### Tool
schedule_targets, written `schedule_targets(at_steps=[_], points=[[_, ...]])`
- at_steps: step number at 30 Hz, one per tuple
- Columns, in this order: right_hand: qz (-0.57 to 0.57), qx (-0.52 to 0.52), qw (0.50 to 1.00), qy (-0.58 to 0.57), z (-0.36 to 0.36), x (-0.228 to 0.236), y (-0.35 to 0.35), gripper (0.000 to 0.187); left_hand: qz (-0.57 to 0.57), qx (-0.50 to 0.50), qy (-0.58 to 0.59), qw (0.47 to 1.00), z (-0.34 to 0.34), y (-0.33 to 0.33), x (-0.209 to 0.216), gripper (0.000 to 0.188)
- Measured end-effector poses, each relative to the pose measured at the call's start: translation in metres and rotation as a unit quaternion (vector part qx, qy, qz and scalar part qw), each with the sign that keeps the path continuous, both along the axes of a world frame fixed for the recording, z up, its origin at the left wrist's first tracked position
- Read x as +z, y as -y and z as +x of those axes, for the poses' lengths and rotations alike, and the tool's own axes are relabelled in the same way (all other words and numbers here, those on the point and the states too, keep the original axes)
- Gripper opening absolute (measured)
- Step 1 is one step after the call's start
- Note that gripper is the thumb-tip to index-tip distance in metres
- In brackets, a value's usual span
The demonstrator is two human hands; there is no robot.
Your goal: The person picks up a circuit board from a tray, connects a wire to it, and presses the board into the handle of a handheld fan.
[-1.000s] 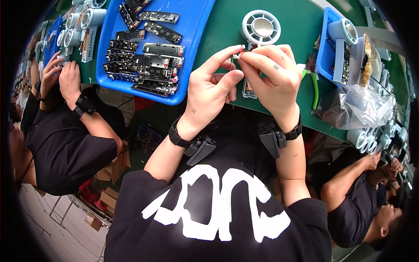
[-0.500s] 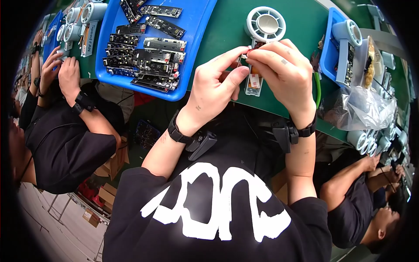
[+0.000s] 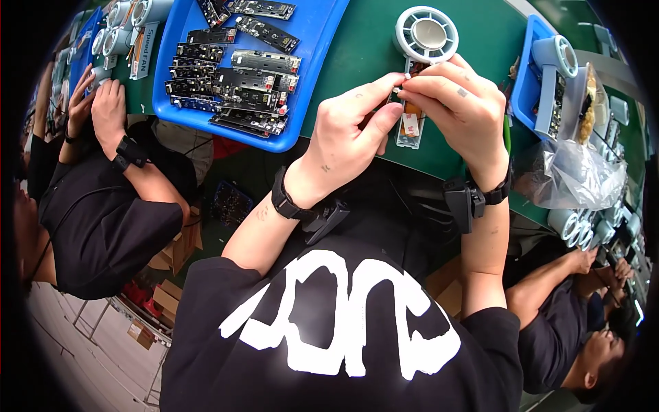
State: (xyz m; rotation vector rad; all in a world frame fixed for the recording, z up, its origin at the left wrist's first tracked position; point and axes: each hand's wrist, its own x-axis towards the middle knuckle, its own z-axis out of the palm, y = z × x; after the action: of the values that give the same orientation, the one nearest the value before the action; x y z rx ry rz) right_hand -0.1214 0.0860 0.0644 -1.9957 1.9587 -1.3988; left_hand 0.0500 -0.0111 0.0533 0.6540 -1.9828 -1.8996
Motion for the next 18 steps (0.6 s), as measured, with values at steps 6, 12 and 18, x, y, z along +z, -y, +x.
schedule_targets(at_steps=[6,12,18], points=[[0.057,-0.008,0.998,0.023,-0.003,0.007,-0.026,0.022,-0.12,-0.008,-0.118,0.986,-0.008,-0.018,-0.017,0.038],[0.064,-0.01,0.997,0.028,-0.008,-0.008,-0.032,0.024,-0.134,0.051,-0.114,0.983,-0.014,-0.024,-0.009,0.034],[0.056,-0.133,0.989,-0.041,0.024,0.014,-0.051,0.028,-0.095,0.051,-0.127,0.986,-0.012,-0.027,0.0,0.029]])
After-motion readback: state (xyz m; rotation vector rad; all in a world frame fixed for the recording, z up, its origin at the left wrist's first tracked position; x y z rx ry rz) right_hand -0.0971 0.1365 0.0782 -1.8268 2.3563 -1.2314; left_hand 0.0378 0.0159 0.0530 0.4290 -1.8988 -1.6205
